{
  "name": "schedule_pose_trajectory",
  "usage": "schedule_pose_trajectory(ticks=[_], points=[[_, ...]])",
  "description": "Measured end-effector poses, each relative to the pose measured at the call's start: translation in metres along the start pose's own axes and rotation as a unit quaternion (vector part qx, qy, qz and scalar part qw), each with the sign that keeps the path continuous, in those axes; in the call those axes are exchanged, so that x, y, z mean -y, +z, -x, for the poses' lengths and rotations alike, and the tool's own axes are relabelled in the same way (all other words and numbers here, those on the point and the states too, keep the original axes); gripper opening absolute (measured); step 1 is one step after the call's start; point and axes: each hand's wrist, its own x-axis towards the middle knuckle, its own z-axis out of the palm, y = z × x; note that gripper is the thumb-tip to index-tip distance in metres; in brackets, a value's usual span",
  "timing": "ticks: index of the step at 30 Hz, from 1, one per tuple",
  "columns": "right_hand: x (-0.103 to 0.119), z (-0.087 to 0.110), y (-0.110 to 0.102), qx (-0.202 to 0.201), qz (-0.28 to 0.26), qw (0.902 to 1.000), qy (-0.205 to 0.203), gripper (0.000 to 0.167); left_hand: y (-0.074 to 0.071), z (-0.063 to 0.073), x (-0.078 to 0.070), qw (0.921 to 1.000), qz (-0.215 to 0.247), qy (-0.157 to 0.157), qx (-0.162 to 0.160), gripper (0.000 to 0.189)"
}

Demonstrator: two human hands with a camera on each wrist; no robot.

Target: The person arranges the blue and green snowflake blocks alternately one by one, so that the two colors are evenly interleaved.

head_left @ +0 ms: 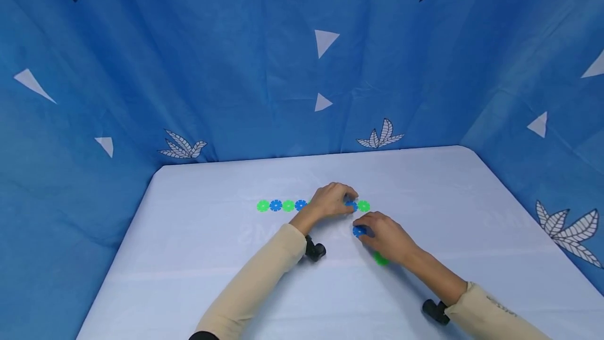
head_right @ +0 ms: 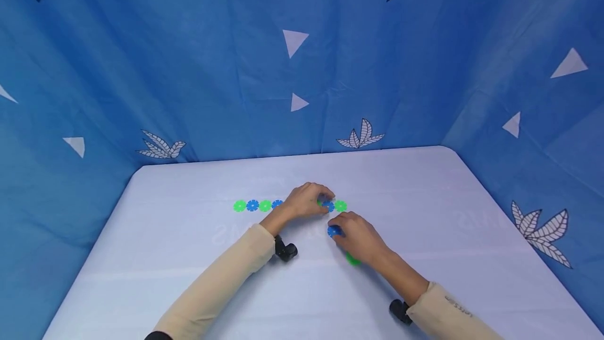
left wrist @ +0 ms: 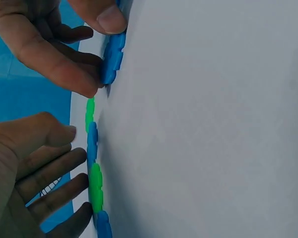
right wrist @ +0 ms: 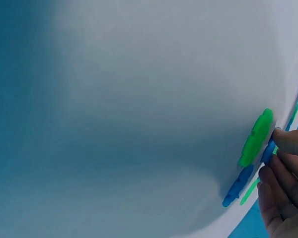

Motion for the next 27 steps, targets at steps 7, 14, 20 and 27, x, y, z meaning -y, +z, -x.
schedule_pose_trajectory(ticks=[7,14,20,27], points=[[-0.001,0.004,0.002,0.0,-0.003,0.9998,-0.021,0.027,0.006,-0.005,-0.007,0.9994,-0.009,-0.01,-0.032,0.032],[-0.001,0.01,0.004,0.01,0.017,0.998,-0.061,0.03,0.017,-0.009,-0.015,0.9987,-0.006,-0.001,-0.05,0.03],[-0.001,0.014,0.0,-0.006,0.031,0.9962,-0.081,0.029,0.023,-0.012,-0.017,0.9984,-0.028,0.002,-0.048,0.033],[-0.012,0.017,-0.013,-0.025,0.017,0.999,-0.032,0.029,0.024,-0.017,-0.016,0.998,-0.045,0.013,-0.043,0.039]])
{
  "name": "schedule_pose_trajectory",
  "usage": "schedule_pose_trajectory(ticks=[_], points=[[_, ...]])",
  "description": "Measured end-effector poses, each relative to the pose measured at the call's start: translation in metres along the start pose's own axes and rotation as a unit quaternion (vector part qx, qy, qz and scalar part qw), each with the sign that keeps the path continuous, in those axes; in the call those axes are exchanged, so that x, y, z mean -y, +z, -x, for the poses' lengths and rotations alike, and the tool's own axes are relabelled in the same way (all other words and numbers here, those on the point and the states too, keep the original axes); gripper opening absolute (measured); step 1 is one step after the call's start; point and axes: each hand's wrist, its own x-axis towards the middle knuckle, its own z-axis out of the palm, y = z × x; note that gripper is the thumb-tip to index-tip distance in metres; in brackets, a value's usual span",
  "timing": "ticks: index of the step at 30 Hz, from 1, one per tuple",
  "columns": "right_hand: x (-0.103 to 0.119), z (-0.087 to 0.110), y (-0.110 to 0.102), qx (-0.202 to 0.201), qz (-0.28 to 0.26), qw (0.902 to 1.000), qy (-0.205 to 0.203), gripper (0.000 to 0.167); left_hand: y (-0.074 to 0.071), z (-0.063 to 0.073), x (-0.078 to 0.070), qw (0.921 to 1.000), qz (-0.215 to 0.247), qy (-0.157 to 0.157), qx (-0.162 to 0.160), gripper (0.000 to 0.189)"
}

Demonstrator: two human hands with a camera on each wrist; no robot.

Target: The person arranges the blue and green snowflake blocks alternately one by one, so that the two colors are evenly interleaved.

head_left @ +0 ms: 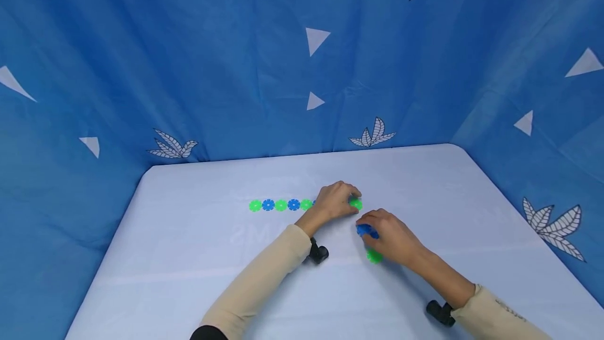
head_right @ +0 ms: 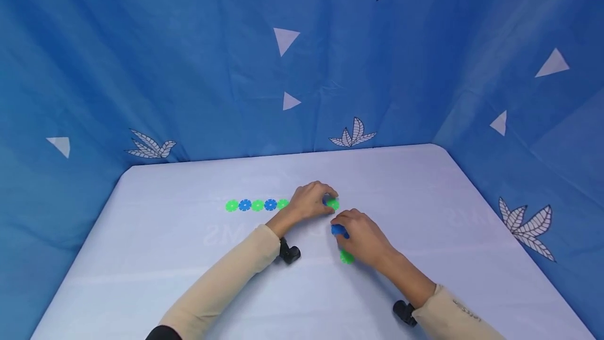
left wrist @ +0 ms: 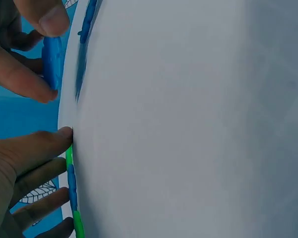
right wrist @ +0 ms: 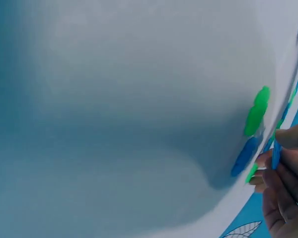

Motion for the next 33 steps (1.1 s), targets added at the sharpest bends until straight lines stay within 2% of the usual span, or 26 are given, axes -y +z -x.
schedule_pose_trajectory(ticks=[7,12,19,28,33], points=[[-0.012,-0.001,0.003,-0.026,-0.005,0.9988,0.04,0.029,-0.003,0.001,-0.003,0.9999,-0.01,-0.008,0.012,0.038],[-0.017,-0.004,0.003,-0.029,-0.025,0.9972,0.065,0.03,-0.003,0.001,-0.005,0.9996,-0.003,-0.022,0.018,0.036],[-0.025,-0.012,0.0,-0.06,-0.069,0.9894,0.113,0.03,-0.003,0.0,-0.005,0.9996,0.009,-0.025,0.007,0.035],[-0.037,-0.031,0.002,-0.081,-0.077,0.9876,0.11,0.027,-0.005,-0.002,-0.004,0.9997,0.013,-0.02,0.008,0.034],[-0.042,-0.037,0.005,-0.074,-0.083,0.9852,0.13,0.026,-0.002,-0.002,-0.004,0.9995,0.021,-0.022,0.011,0.034]])
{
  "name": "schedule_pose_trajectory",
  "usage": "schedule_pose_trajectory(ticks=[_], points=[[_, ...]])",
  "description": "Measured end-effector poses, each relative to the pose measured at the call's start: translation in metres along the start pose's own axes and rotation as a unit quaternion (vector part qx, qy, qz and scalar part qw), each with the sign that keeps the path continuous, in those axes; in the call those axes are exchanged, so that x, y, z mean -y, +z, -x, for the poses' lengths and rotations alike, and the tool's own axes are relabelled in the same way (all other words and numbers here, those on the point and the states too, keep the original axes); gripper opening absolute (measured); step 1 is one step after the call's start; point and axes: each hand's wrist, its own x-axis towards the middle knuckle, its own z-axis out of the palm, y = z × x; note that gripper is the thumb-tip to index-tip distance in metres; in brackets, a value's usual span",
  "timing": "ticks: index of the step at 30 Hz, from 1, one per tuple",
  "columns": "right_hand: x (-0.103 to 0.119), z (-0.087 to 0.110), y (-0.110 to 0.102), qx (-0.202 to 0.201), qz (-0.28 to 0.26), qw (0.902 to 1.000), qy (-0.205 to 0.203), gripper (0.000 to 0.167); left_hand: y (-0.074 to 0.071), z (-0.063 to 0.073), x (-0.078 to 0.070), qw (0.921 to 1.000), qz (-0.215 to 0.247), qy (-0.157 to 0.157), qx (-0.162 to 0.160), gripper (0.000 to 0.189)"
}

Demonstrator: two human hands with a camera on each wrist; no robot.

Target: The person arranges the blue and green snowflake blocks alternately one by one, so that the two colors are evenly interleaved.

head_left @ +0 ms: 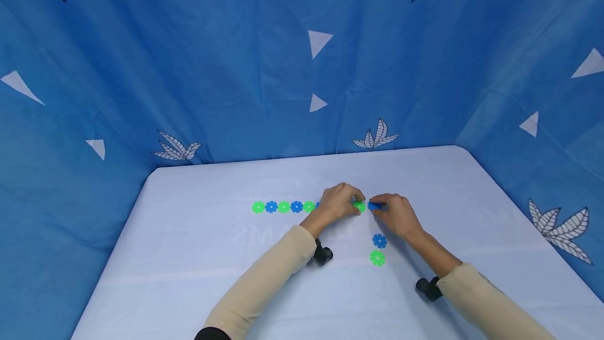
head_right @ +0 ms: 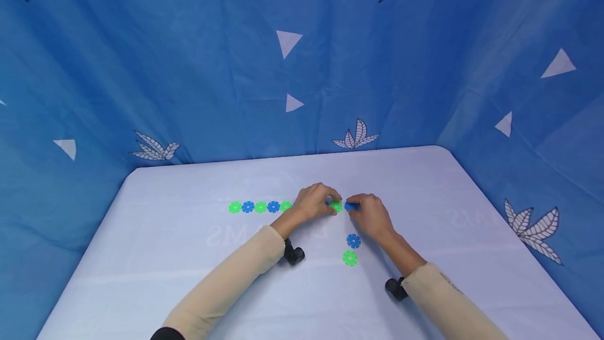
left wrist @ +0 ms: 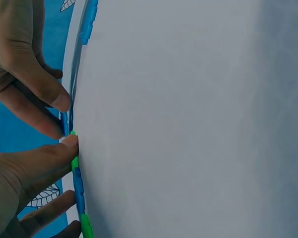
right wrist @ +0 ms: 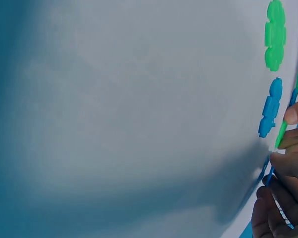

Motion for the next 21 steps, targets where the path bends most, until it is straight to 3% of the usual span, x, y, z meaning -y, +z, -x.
schedule_pose_trajectory(ticks=[8,21], points=[[0.0011,-0.0032,0.0012,0.014,0.014,0.9997,0.014,0.028,0.0012,-0.0014,0.0007,0.9999,0.0,0.009,-0.01,0.034],[0.004,-0.0049,0.0002,0.027,0.015,0.9991,0.03,0.03,-0.0006,-0.0016,0.0001,1.0,0.004,0.002,0.001,0.034]])
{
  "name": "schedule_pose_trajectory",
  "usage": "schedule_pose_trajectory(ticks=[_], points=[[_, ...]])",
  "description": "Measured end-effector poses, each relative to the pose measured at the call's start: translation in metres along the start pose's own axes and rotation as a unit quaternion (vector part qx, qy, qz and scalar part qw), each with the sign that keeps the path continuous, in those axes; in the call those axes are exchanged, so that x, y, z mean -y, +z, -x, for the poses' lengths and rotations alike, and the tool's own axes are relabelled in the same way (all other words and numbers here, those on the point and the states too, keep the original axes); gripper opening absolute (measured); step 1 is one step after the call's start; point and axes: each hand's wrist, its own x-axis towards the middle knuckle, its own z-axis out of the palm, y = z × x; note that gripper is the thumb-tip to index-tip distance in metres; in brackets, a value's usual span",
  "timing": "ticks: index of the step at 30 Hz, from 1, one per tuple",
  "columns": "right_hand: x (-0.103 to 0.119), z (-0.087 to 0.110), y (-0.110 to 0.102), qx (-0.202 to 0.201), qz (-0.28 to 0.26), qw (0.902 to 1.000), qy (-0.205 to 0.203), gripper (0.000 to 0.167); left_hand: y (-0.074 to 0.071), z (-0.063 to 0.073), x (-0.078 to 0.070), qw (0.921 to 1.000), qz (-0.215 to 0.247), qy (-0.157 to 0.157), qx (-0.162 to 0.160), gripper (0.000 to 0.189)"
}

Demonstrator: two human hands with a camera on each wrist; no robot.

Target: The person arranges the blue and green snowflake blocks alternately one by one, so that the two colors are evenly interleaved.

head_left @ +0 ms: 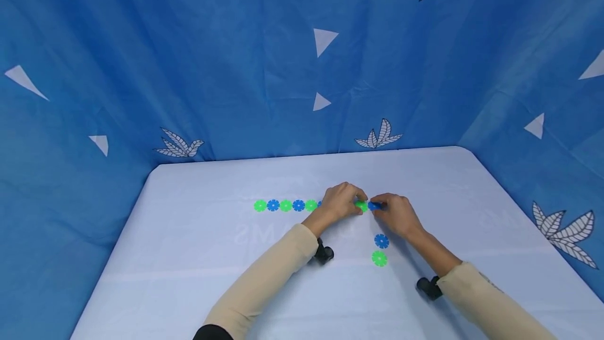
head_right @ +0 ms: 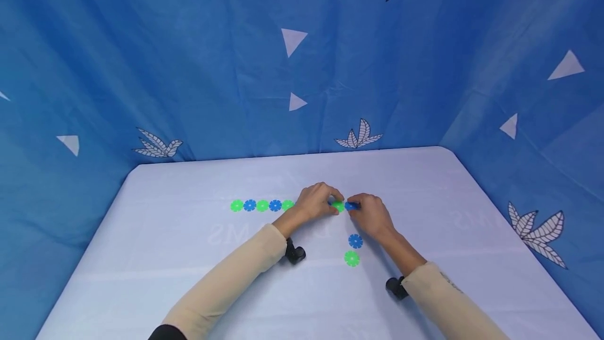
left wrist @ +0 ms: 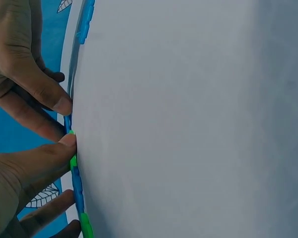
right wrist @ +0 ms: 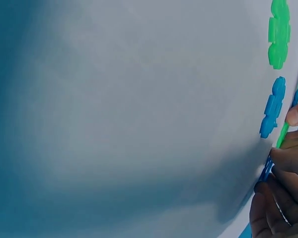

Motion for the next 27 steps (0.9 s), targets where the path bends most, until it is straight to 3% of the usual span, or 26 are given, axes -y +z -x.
schedule_pose_trajectory(ticks=[19,27], points=[[-0.001,0.002,0.0,0.013,-0.005,0.9996,0.023,0.035,-0.003,0.003,-0.001,1.0,-0.007,-0.001,0.001,0.034],[-0.001,0.015,-0.007,0.016,-0.01,0.9997,0.016,0.042,-0.001,0.003,-0.001,0.9999,-0.006,-0.004,0.008,0.036]])
